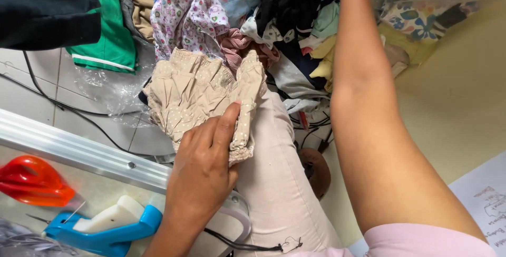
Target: The person uses a hot glue gun to attach circular stickers to various pieces of children's clothing. They handle a white cloth, a blue garment, light blue shorts, and a black garment, applying glue to the stickers and pressing them onto the fabric.
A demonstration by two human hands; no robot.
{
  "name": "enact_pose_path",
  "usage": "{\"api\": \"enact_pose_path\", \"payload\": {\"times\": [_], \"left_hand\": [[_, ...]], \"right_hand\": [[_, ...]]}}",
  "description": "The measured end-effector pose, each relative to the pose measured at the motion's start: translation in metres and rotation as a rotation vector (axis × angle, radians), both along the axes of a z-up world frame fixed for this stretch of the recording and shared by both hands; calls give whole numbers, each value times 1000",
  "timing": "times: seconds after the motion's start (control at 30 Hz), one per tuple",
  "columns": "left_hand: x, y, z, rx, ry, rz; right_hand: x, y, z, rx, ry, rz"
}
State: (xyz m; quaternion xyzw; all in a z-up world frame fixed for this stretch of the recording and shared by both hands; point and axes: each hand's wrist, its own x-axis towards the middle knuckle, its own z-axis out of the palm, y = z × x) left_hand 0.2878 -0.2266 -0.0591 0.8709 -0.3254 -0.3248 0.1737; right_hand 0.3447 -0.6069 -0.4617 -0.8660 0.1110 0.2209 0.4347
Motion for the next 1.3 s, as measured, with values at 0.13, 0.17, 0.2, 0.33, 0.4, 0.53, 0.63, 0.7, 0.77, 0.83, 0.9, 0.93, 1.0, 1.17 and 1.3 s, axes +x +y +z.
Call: {"api": "enact_pose_path", "payload": {"times": [0.13, 0.17, 0.2, 0.33, 0.4, 0.53, 0.63, 0.7, 0.77, 0.83, 0.9, 0.93, 1.0, 1.17, 1.3], "left_hand": [[1, -1, 0, 1, -9, 0], [1, -1, -1, 0, -19, -4], [1, -1, 0, 1, -21, -14], [0, -1, 1, 10, -6, -13], [0, -1, 1, -3, -16, -7], [0, 0, -2, -13, -19, -8], [-1, 0, -1, 7, -15, 2], [0, -1, -1, -19, -23, 3], [0, 0, -2, -24, -29, 1], [-1, 0, -3, -28, -32, 2], [-1, 1, -4, -30, -45, 2], [-1, 0, -4, -30, -45, 6], [0, -2, -3, -31, -53, 11], [-2, 1, -7, -31, -71, 15], [-2, 0, -6, -68, -68, 40]], "right_hand": [[-50, 33, -18, -370, 169, -94], [-64, 58, 16, -264, 294, -77], [-83, 85, 49, -154, 425, -64], [-197, 132, 52, -48, 491, 134], [-247, 152, 69, 108, 676, 275], [-306, 150, 62, 114, 603, 292], [-296, 136, 60, 61, 642, -89], [-287, 123, 44, -220, 421, -220], [-251, 118, 50, -245, 322, -277], [-223, 120, 50, -270, 225, -329], [-199, 128, 44, -324, 157, -272], [-197, 134, 36, -324, 156, -268], [-191, 146, 20, -592, 273, -44], [-214, 141, -12, -691, 690, 229], [-233, 116, -10, -610, 709, 406]]}}
